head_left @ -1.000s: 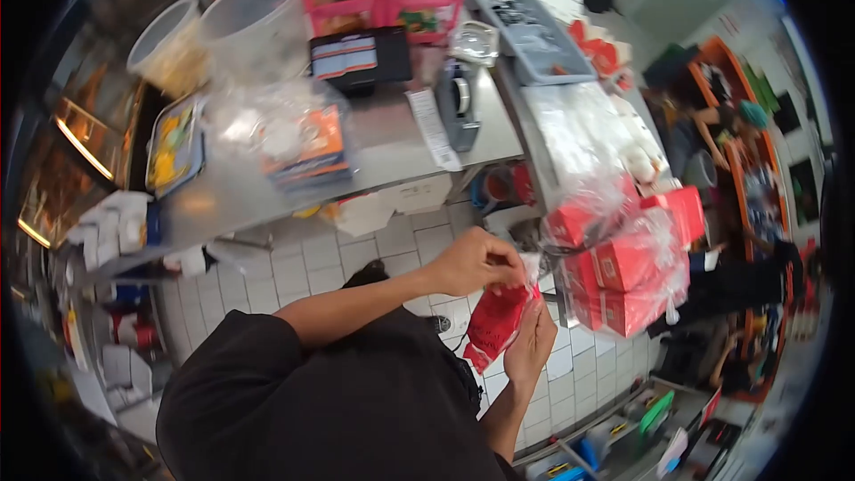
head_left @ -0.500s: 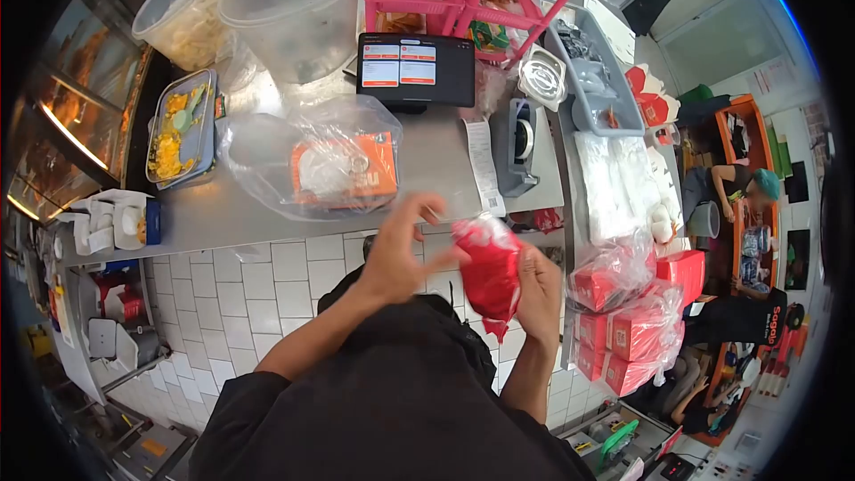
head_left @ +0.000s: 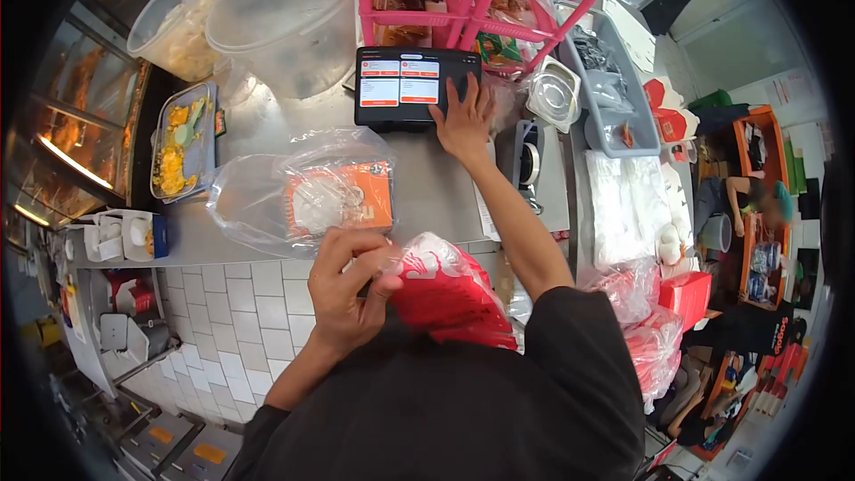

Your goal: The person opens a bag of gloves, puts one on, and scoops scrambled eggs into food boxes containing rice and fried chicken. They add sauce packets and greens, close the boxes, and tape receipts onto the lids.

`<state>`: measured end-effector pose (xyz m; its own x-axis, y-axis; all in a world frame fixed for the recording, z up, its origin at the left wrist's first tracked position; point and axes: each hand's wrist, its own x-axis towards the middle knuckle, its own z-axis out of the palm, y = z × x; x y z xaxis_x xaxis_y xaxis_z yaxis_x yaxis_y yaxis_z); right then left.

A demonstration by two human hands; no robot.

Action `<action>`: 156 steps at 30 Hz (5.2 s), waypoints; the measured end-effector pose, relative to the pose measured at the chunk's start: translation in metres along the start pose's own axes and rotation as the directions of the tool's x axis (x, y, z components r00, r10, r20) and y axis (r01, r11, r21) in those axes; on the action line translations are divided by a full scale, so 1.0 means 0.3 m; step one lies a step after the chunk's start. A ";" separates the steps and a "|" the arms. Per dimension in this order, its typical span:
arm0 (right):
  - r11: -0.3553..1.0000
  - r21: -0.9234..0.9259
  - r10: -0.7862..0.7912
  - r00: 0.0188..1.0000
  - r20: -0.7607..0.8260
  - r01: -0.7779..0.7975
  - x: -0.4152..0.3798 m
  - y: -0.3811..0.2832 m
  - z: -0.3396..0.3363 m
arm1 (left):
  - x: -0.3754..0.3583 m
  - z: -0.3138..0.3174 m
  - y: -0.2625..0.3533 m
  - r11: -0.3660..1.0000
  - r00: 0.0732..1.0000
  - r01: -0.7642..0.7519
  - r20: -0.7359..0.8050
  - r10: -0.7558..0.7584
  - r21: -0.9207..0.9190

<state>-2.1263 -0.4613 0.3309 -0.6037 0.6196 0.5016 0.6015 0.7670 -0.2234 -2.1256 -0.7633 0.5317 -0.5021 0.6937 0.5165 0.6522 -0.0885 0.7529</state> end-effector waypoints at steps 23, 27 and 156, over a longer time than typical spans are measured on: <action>0.723 0.665 -0.315 0.767 0.559 -0.188 -0.099 0.020 -0.997 | 0.197 0.165 -0.098 0.702 0.851 0.525 0.330 -0.409 -0.481; 0.469 0.603 -0.201 0.587 0.784 -0.645 -0.120 0.134 -0.994 | 0.184 0.195 -0.143 0.043 0.658 0.727 0.678 -0.329 -0.685; 0.095 0.989 -0.364 0.921 0.140 -0.113 -0.040 -0.665 -0.625 | 0.024 -0.367 -0.231 0.809 0.676 0.495 -0.444 -0.588 -0.317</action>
<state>-2.1409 -0.6531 0.5262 -0.8481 0.3144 0.4264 -0.3925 0.1678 -0.9043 -2.2370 -0.8309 0.5283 -0.9750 0.2040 0.0879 0.0990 0.0451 0.9941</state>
